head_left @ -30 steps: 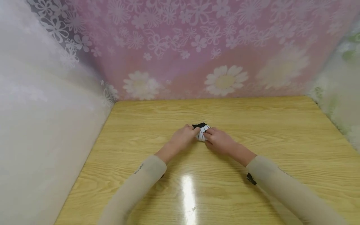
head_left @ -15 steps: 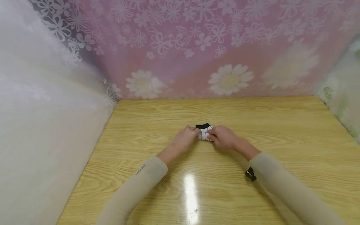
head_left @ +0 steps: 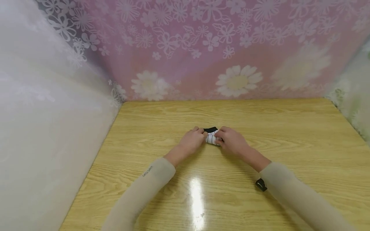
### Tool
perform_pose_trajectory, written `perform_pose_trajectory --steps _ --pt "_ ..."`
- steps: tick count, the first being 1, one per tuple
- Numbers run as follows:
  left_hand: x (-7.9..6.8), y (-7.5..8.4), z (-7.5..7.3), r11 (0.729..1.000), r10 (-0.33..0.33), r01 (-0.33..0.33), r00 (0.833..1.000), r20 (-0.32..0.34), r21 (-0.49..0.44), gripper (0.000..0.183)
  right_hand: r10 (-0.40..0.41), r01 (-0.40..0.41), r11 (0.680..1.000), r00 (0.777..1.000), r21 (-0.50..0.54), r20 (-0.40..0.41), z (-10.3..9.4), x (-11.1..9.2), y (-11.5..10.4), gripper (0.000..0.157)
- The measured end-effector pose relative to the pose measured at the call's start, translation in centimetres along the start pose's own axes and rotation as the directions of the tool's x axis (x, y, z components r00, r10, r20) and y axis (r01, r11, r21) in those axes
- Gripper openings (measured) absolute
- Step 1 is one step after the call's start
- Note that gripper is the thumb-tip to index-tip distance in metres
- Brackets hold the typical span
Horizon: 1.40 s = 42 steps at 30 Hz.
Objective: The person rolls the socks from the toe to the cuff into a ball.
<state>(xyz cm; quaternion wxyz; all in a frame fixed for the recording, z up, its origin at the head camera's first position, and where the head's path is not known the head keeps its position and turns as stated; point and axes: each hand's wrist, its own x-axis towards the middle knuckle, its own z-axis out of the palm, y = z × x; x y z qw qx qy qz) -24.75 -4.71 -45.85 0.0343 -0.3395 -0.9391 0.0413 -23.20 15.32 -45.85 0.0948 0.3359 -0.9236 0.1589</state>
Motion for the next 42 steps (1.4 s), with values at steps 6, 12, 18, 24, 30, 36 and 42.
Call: perform_pose_trajectory --steps 6,12,18,24,30,36,42 --pt "0.0 -0.1 0.2 0.998 -0.043 0.043 0.999 0.012 -0.037 0.017 -0.361 0.304 0.781 0.933 -0.546 0.003 0.6 -1.0 -0.9 0.025" --pt "-0.2 0.2 -0.3 0.998 -0.039 0.04 0.999 0.004 -0.056 0.018 -0.298 0.278 0.854 0.954 -0.44 0.024 0.6 -1.4 -0.6 0.028" --pt "-0.4 0.3 -0.3 0.996 -0.02 0.017 0.999 -0.034 -0.09 0.017 -0.112 0.111 0.994 0.993 -0.007 -0.024 0.7 -1.1 0.4 0.028" --pt "-0.8 0.3 -0.3 0.994 -0.024 0.018 0.998 -0.055 -0.11 0.011 0.049 -0.072 0.965 0.994 0.252 0.096 -0.2 0.2 0.8 0.025" --pt "-0.6 0.7 -0.6 0.998 -0.037 0.035 0.999 -0.019 -0.058 0.018 0.194 -0.269 0.891 0.954 0.365 0.229 -1.1 0.8 1.1 0.027" --pt "-0.3 0.9 -0.3 0.998 -0.042 0.043 0.999 -0.017 0.045 0.025 0.222 -0.302 0.873 0.945 0.382 0.238 -1.0 0.9 1.0 0.025" --pt "-0.3 0.9 -0.1 0.996 -0.064 0.067 0.996 -0.056 0.056 0.029 0.243 -0.297 0.873 0.953 0.388 0.183 -0.4 0.9 0.5 0.026"
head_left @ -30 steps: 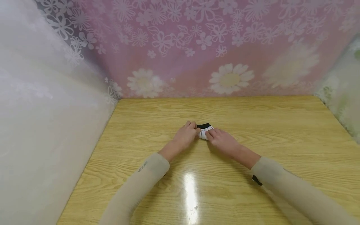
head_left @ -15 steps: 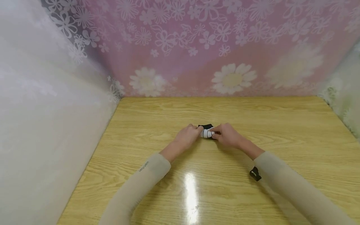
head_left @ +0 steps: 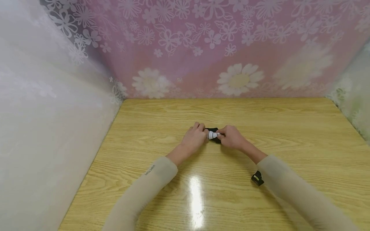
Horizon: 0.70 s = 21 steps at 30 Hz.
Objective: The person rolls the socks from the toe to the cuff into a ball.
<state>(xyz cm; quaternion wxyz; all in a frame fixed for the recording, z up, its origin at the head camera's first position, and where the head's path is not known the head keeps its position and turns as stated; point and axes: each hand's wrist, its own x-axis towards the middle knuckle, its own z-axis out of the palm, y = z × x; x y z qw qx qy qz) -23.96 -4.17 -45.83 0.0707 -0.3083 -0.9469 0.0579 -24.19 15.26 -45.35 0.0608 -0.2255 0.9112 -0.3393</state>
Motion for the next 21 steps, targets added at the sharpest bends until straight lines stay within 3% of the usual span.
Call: perform_pose_trajectory --steps 10,15,18,21 --pt "0.55 0.12 -0.4 0.986 -0.053 0.067 0.995 0.09 -0.153 0.027 0.085 -0.082 0.992 0.996 0.099 -0.032 -0.07 0.14 0.05 0.021" --pt "0.41 0.07 -0.48 0.977 -0.058 0.079 0.992 0.111 -0.198 0.028 0.22 -0.216 0.954 0.975 0.207 0.002 -0.34 0.07 0.08 0.021" --pt "0.27 0.12 -0.52 0.984 -0.051 0.069 0.993 0.11 -0.167 0.03 0.29 -0.29 0.919 0.956 0.266 0.042 -0.49 0.01 -0.08 0.025" --pt "0.19 0.24 -0.55 0.991 -0.052 0.063 0.994 0.097 -0.116 0.03 0.313 -0.315 0.908 0.948 0.278 0.053 -0.55 0.0 -0.26 0.026"
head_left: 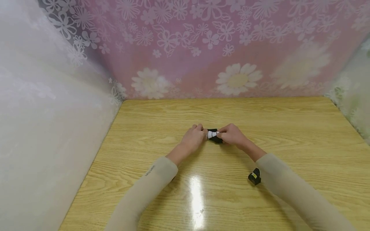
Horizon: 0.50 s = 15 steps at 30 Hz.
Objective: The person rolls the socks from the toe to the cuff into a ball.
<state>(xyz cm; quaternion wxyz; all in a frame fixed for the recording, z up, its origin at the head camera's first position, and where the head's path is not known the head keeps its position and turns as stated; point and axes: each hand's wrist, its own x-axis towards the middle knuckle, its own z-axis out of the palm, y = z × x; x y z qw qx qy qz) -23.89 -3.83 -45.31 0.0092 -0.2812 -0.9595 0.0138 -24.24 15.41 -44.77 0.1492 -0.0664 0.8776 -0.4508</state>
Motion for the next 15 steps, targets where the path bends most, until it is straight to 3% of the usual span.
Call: perform_pose_trajectory --steps 7,15 --pt "0.27 0.14 0.1 1.0 -0.028 0.028 1.0 -0.015 0.005 0.019 0.003 -0.003 1.0 1.0 0.0 0.003 0.01 0.19 -0.2 0.023" --pt "0.48 0.33 -0.41 0.984 -0.081 0.086 0.996 0.041 -0.156 0.017 0.068 -0.064 0.987 0.997 0.145 -0.025 -0.18 0.52 0.06 0.021"
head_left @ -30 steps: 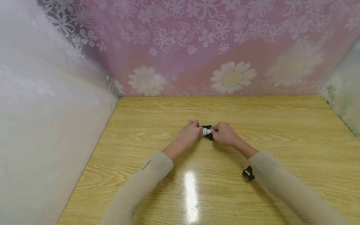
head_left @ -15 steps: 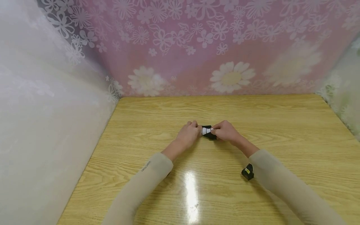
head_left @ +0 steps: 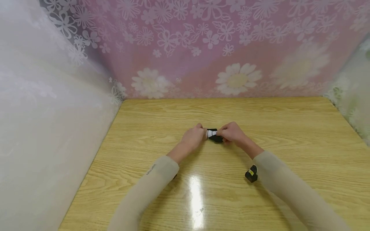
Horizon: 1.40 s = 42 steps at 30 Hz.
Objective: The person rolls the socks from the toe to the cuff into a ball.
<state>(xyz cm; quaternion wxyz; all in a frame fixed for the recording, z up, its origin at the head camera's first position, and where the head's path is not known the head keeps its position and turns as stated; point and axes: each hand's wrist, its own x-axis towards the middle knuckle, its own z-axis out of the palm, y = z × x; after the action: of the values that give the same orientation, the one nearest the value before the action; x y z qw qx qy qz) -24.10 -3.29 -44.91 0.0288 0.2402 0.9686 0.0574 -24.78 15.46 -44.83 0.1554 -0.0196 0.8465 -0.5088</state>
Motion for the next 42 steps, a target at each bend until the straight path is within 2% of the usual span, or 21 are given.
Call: perform_pose_trajectory --steps 4,7,10,13,18,20,23,27,30,33,35,37,40,42 --pt "0.1 0.5 -0.1 0.991 -0.031 0.036 0.999 0.044 -0.128 0.03 0.002 -0.002 1.0 1.0 0.0 -0.026 0.2 -0.1 0.2 0.019" --pt "0.1 1.0 0.1 0.986 -0.066 0.072 0.997 0.049 -0.151 0.042 -0.028 0.025 0.998 0.998 -0.059 -0.053 0.4 -0.3 0.3 0.018" --pt "0.1 1.3 0.2 0.984 -0.1 0.105 0.994 0.04 -0.143 0.044 -0.066 0.059 0.992 0.996 -0.113 -0.067 0.7 -0.6 0.5 0.019" --pt "0.1 1.2 0.2 0.982 -0.099 0.107 0.993 0.057 -0.158 0.04 -0.099 0.092 0.986 0.994 -0.136 -0.047 0.8 -1.1 0.8 0.022" --pt "0.3 0.6 -0.2 0.974 -0.045 0.067 0.994 0.104 -0.219 0.039 -0.117 0.117 0.986 0.993 -0.117 0.006 0.8 -1.7 0.9 0.033" --pt "0.4 0.3 -0.4 0.966 -0.034 0.062 0.993 0.117 -0.25 0.039 -0.122 0.124 0.982 0.992 -0.145 0.018 0.7 -1.6 0.7 0.037" --pt "0.5 0.2 -0.6 0.958 -0.032 0.062 0.994 0.108 -0.279 0.039 -0.124 0.128 0.969 0.992 -0.211 0.036 0.6 -1.2 0.3 0.041" --pt "0.7 0.2 -0.8 0.943 -0.075 0.093 0.995 0.07 -0.321 0.036 -0.118 0.133 0.95 0.991 -0.282 0.068 0.5 -0.5 -0.1 0.044" --pt "1.0 0.3 -1.0 0.926 -0.112 0.13 0.991 0.071 -0.355 0.035 -0.163 0.174 0.912 0.985 -0.372 0.06 0.6 -0.4 -0.4 0.038" --pt "1.3 0.3 -1.2 0.914 -0.131 0.16 0.986 0.103 -0.374 0.035 -0.235 0.228 0.856 0.971 -0.464 0.043 0.8 -0.7 -0.6 0.025" --pt "1.5 0.3 -1.3 0.911 -0.141 0.18 0.982 0.129 -0.37 0.034 -0.269 0.26 0.831 0.962 -0.491 0.054 0.9 -0.8 -0.5 0.026" --pt "1.7 0.3 -1.3 0.909 -0.149 0.193 0.978 0.145 -0.37 0.032 -0.273 0.277 0.845 0.959 -0.458 0.076 0.9 -0.6 -0.2 0.034" --pt "1.8 0.3 -1.4 0.913 -0.145 0.194 0.977 0.157 -0.358 0.032 -0.223 0.243 0.909 0.97 -0.339 0.099 0.6 -0.2 0.2 0.044" --pt "1.9 0.3 -1.5 0.919 -0.13 0.178 0.979 0.157 -0.351 0.032 -0.179 0.202 0.941 0.978 -0.273 0.106 0.2 -0.2 0.3 0.051"
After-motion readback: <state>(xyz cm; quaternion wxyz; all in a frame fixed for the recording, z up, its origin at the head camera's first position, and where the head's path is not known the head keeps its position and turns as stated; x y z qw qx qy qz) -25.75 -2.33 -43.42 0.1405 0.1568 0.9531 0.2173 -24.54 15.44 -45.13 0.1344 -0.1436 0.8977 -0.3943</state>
